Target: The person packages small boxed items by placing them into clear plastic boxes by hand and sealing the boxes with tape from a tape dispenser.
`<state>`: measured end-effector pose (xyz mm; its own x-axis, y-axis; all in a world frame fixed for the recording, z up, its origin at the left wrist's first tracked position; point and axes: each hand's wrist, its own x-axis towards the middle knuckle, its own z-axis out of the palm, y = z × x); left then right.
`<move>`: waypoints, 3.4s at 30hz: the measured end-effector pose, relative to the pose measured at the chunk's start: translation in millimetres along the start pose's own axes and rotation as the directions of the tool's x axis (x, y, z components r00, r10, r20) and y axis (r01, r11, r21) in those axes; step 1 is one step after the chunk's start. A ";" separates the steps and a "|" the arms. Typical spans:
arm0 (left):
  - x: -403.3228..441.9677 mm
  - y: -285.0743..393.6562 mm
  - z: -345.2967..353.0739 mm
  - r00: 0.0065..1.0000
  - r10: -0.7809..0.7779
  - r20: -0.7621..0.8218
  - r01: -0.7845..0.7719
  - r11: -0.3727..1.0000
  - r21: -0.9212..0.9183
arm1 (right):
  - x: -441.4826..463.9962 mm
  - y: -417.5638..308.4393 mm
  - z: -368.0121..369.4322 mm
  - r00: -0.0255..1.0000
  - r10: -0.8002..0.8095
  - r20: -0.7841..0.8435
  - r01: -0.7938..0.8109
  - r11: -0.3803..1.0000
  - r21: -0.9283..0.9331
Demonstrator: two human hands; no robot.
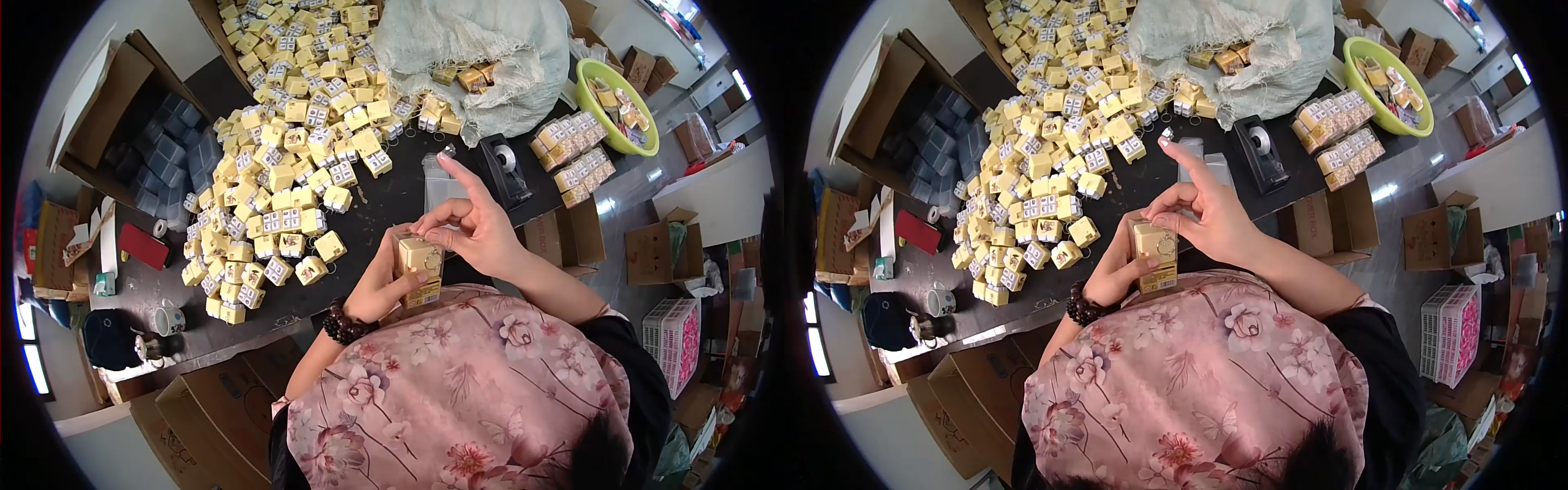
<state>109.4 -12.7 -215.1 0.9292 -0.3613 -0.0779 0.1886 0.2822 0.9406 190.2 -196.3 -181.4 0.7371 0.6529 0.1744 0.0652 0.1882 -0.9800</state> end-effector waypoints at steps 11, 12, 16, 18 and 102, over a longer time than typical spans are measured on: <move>2.9 -2.4 4.7 0.996 0.090 -0.020 -0.092 0.939 -0.330 | -10.9 -1.3 6.3 0.993 -0.079 0.088 0.094 0.978 -0.184; 3.6 -4.6 4.1 0.996 0.089 -0.021 -0.091 0.939 -0.331 | -11.7 -1.7 7.7 0.983 -0.133 0.129 0.164 0.947 -0.277; 7.1 -17.7 -2.2 0.987 0.075 -0.141 -0.088 0.993 -0.085 | -11.8 12.6 3.0 0.973 -0.159 0.168 0.206 0.925 -0.318; 6.2 -19.0 -1.9 0.985 0.060 -0.160 -0.072 0.995 -0.070 | -11.7 17.5 4.0 0.949 -0.234 0.211 0.291 0.906 -0.308; -33.7 -72.3 -90.5 0.748 0.493 -0.444 0.518 -0.016 0.855 | -137.0 37.1 -408.5 0.280 -0.119 -0.953 -0.329 0.920 -0.212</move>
<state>93.3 59.5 -310.4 0.9293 0.2632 0.2590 0.2064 -0.9519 0.2267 366.4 -578.5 -280.9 0.8391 -0.5389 0.0742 -0.0398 -0.1969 -0.9796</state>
